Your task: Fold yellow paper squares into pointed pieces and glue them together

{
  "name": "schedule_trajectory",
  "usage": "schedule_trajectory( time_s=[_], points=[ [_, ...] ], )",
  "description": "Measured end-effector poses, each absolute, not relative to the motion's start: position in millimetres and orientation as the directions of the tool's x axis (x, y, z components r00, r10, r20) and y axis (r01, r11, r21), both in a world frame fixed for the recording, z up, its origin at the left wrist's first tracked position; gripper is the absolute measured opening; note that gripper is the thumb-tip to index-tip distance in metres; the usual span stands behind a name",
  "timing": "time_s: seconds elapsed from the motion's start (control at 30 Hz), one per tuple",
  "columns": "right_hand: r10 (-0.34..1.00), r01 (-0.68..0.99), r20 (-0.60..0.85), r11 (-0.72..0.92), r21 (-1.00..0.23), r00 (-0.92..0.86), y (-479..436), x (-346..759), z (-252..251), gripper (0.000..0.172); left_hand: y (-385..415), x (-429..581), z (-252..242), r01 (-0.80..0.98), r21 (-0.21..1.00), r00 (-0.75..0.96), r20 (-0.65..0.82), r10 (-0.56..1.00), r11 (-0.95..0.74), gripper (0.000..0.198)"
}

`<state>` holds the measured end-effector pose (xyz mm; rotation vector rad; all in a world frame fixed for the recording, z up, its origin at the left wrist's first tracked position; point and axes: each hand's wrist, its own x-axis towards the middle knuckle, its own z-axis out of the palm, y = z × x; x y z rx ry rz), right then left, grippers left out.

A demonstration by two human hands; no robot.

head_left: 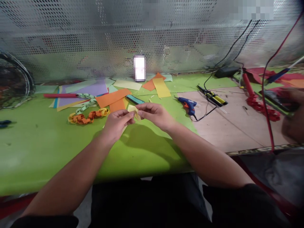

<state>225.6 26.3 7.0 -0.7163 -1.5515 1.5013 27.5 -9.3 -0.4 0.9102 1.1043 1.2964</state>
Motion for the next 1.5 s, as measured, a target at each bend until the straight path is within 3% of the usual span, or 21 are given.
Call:
schedule_trajectory(
  time_s=[0.1, 0.2, 0.37, 0.7, 1.0, 1.2, 1.37, 1.5],
  points=[
    [0.843, -0.066, 0.223, 0.219, -0.973, -0.489, 22, 223, 7, 0.037, -12, 30, 0, -0.301, 0.952, -0.061, -0.083, 0.995, 0.061, 0.032],
    [0.892, 0.05, 0.24, 0.28, -0.959, -0.384, 19, 219, 4, 0.03, -14, 32, -1, -0.295, 0.954, -0.031, -0.057, 0.998, 0.045, 0.033],
    [0.949, 0.013, 0.139, 0.149, -0.989, -0.285, 19, 216, 2, 0.025, -15, 32, -7, -0.166, 0.986, -0.005, 0.013, 1.0, -0.014, 0.029],
    [0.881, 0.024, 0.076, 0.098, -0.995, -0.467, 20, 225, 11, 0.031, -16, 20, -5, -0.068, 0.995, 0.295, 0.085, 0.952, -0.068, 0.026],
    [0.871, -0.284, -0.029, -0.191, -0.94, -0.49, 18, 222, 15, 0.039, -18, 29, -10, -0.223, 0.933, 0.194, 0.328, 0.925, -0.284, 0.023],
    [0.861, -0.355, 0.042, -0.165, -0.92, -0.507, 12, 219, 18, 0.035, -22, 36, -12, -0.246, 0.89, 0.101, 0.417, 0.903, -0.383, 0.023],
    [0.88, -0.328, 0.084, -0.084, -0.941, -0.467, 9, 216, 20, 0.03, -29, 39, -7, -0.169, 0.92, 0.085, 0.37, 0.925, -0.353, 0.029],
    [0.938, -0.315, 0.033, -0.082, -0.946, -0.344, 6, 213, 18, 0.019, -34, 41, -5, -0.143, 0.934, 0.091, 0.341, 0.936, -0.327, 0.031]
  ],
)
